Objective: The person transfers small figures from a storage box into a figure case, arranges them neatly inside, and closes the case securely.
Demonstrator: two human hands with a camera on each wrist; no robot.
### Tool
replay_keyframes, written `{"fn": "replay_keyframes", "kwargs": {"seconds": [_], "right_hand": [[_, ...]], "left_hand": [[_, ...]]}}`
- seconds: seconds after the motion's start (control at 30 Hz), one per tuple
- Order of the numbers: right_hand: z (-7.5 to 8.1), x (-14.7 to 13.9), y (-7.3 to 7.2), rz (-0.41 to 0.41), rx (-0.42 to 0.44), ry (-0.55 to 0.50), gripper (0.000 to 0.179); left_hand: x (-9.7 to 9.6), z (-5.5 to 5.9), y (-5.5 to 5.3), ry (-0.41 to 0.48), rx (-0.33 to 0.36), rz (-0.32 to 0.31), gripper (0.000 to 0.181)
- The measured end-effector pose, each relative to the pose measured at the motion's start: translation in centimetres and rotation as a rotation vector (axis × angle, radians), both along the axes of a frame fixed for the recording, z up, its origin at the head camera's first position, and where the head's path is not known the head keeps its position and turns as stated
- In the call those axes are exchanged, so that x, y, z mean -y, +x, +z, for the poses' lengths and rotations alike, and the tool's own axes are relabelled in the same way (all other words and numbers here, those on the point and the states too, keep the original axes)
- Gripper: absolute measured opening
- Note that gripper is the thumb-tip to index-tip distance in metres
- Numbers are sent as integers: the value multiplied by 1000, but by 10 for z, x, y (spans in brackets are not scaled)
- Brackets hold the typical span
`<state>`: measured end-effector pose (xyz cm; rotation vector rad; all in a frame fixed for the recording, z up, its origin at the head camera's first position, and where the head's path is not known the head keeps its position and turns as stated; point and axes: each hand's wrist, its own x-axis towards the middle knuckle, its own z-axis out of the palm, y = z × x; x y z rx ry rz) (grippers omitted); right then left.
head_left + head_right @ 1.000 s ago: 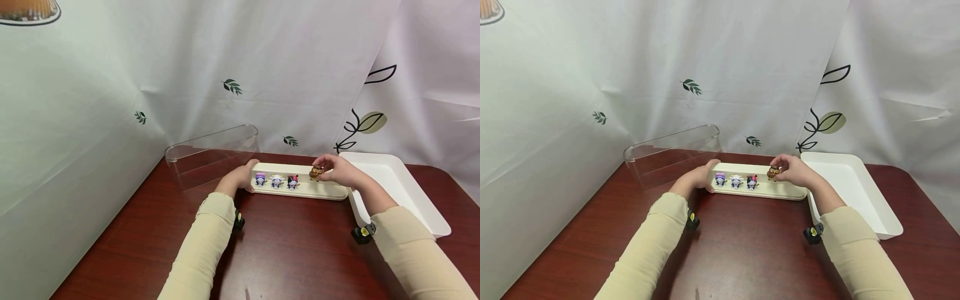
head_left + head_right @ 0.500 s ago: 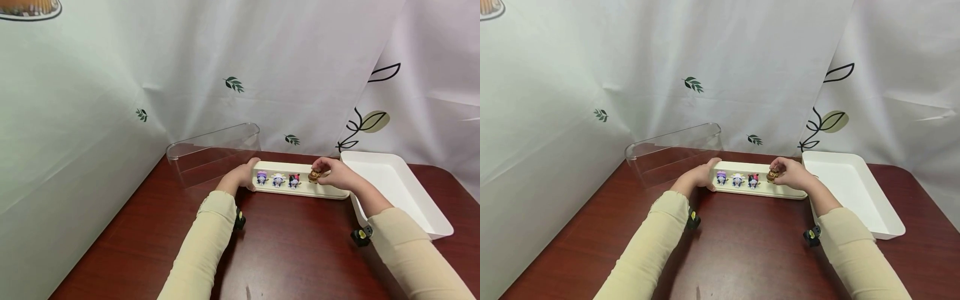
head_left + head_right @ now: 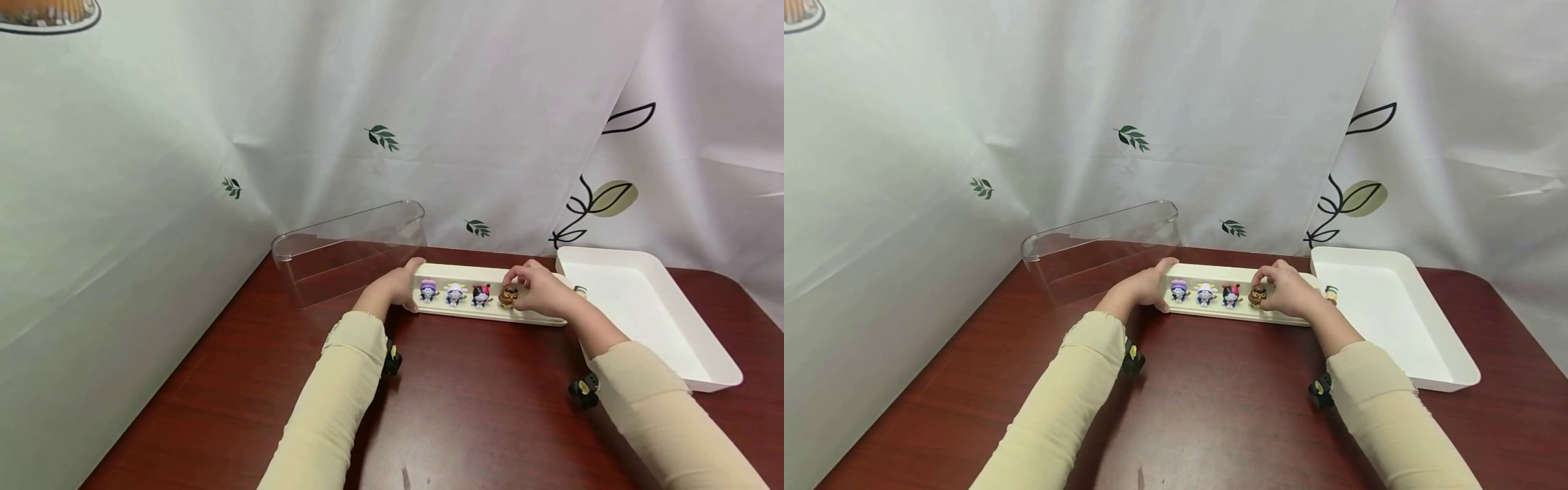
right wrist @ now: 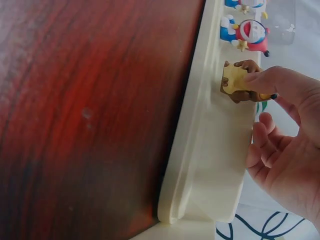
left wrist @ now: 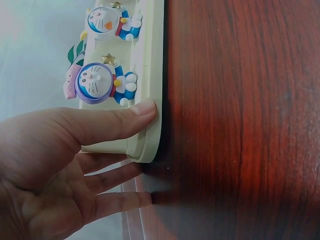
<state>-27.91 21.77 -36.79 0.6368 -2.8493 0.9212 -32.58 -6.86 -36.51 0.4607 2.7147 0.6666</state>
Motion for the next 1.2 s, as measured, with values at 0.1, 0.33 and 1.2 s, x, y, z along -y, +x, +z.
{"fn": "replay_keyframes", "kwargs": {"seconds": [0.1,0.33,1.2], "right_hand": [[-2,0,0,5,-15,1,32],[-1,1,-1,-28,32,53,33],[-3,1,-2,-26,39,86,32]], "left_hand": [[0,-1,-1,-2,-3,-5,100],[-1,-1,-3,-8,-11,-6,101],[-1,-2,-3,-21,-6,-11,103]]}}
